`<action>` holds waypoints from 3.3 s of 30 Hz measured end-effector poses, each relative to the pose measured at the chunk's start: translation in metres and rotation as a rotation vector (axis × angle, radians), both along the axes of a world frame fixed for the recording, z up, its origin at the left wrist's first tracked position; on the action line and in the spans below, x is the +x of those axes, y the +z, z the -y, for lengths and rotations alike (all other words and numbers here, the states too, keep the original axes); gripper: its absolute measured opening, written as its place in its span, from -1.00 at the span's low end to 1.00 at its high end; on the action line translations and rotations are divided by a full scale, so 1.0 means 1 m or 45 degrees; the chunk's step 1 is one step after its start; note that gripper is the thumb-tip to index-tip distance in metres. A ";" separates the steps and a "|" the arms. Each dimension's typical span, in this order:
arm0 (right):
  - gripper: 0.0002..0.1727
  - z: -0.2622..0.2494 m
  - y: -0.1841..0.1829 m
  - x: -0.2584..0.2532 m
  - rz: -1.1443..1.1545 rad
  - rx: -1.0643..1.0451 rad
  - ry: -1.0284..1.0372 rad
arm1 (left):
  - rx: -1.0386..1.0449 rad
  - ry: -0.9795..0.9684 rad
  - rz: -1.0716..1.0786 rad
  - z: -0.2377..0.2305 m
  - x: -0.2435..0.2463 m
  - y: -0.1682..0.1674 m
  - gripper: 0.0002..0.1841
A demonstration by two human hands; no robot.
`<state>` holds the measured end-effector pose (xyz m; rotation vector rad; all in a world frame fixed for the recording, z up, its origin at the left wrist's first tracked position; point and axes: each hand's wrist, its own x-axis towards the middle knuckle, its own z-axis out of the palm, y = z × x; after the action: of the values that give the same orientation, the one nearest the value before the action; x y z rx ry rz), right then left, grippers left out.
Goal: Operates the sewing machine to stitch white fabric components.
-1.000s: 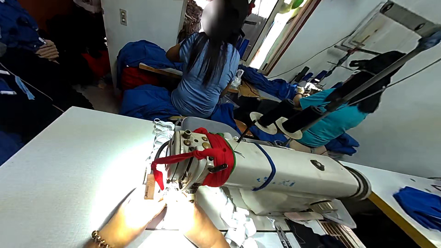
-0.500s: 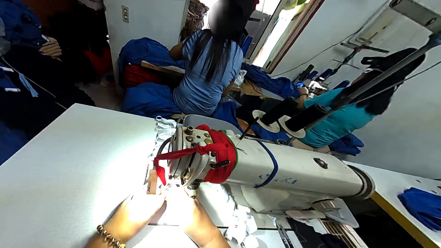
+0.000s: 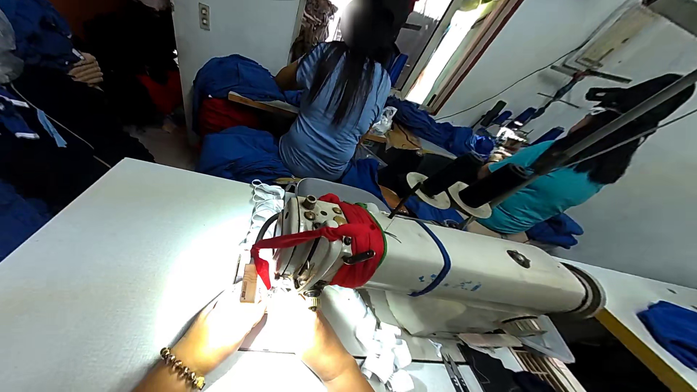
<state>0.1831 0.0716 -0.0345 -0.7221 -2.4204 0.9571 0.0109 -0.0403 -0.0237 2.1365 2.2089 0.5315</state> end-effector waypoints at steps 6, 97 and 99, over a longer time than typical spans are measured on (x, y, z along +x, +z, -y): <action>-0.50 -0.001 0.001 0.002 0.005 -0.004 -0.002 | -0.113 0.066 0.080 -0.002 -0.001 0.003 -0.67; -0.69 -0.001 -0.008 0.002 0.022 0.762 0.118 | 0.412 -0.061 -0.040 0.008 -0.002 -0.030 -0.64; -0.69 -0.001 -0.008 0.002 0.025 0.802 0.129 | 0.400 -0.049 -0.046 0.008 -0.002 -0.030 -0.63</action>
<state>0.1851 0.0729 -0.0422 -0.3784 -2.5767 0.1784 0.0094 -0.0481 -0.0534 2.3422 2.2237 0.8990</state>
